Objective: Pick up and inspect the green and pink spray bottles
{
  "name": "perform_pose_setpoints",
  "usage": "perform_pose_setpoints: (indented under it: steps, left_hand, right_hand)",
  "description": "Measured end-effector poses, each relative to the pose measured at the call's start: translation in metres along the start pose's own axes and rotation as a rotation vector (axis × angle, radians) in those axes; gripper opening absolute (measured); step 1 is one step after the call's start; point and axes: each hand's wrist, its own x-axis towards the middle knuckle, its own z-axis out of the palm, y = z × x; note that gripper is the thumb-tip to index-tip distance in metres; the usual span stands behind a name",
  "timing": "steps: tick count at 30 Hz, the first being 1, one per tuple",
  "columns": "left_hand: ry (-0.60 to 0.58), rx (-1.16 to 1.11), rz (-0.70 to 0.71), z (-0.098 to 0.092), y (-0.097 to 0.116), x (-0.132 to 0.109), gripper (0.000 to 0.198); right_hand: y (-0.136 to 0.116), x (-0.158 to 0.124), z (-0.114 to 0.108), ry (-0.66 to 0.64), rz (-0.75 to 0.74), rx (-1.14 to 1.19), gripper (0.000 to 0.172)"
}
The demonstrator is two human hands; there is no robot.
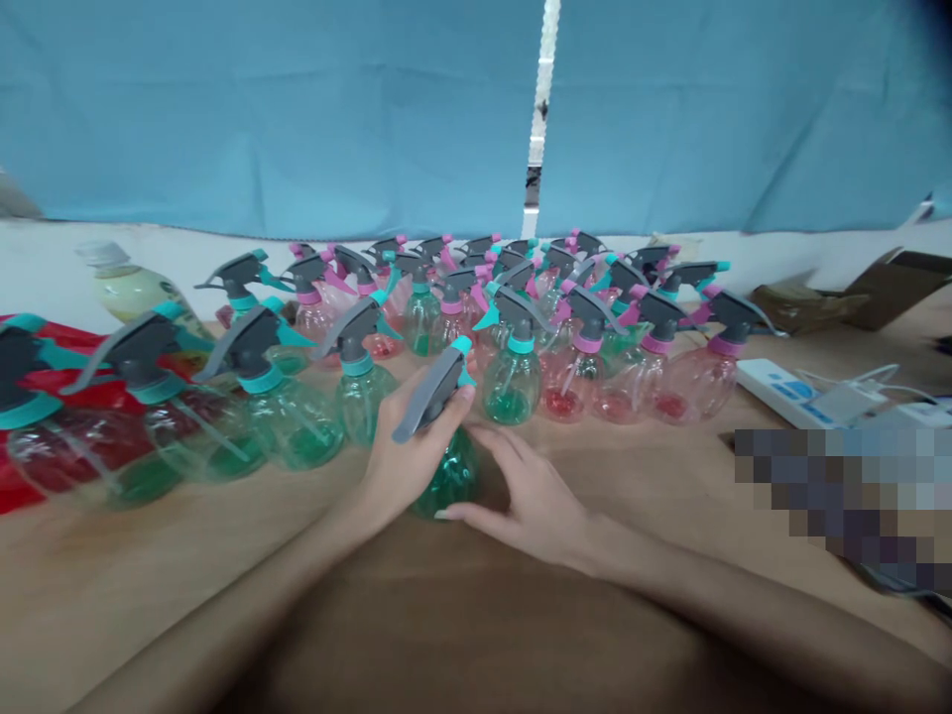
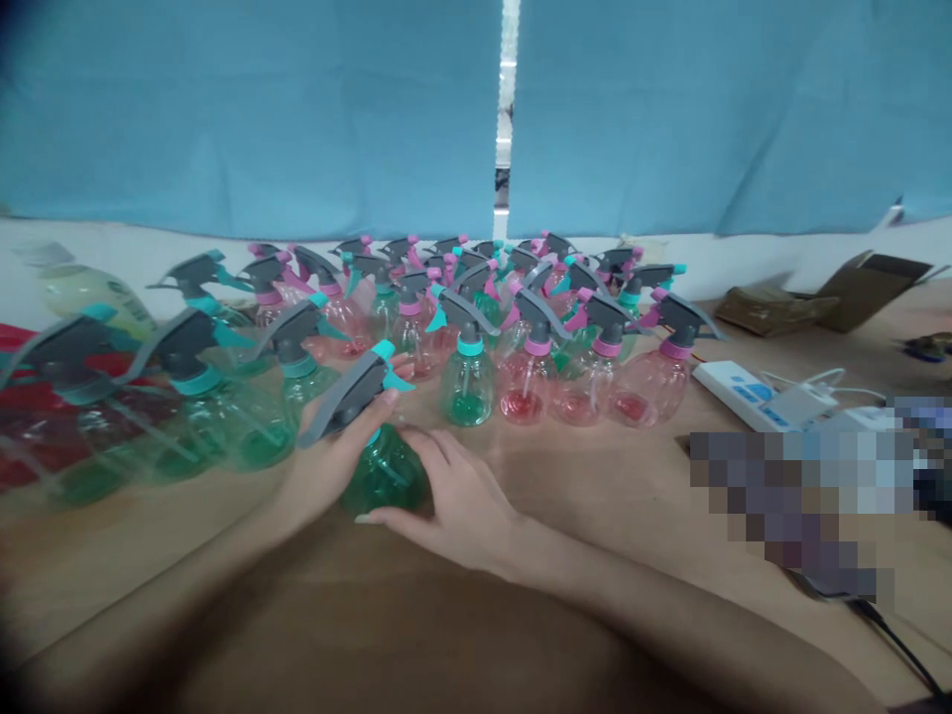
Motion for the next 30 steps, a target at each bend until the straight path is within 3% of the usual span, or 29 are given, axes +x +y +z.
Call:
perform_pose_setpoints:
  steps: [4, 12, 21, 25, 30]
  left_hand:
    - [0.068, 0.041, 0.039, 0.008, -0.004, 0.011, 0.017]
    - [0.12, 0.033, 0.093, 0.015, -0.014, 0.029, 0.025]
    - [0.031, -0.079, 0.091, 0.004, -0.016, 0.041, 0.06]
    - [0.008, -0.1, 0.07, -0.014, -0.016, 0.026, 0.066]
    - [-0.04, -0.041, 0.012, -0.037, -0.021, -0.02, 0.057]
  right_hand:
    - [-0.002, 0.01, 0.008, 0.044, 0.073, -0.073, 0.077]
    - [0.003, 0.031, 0.017, 0.062, 0.171, -0.2, 0.079]
    - [0.003, 0.043, 0.018, 0.073, 0.199, -0.273, 0.074]
    - [0.006, 0.051, 0.018, 0.093, 0.2, -0.305, 0.071]
    - [0.011, 0.06, 0.018, 0.075, 0.224, -0.359, 0.065]
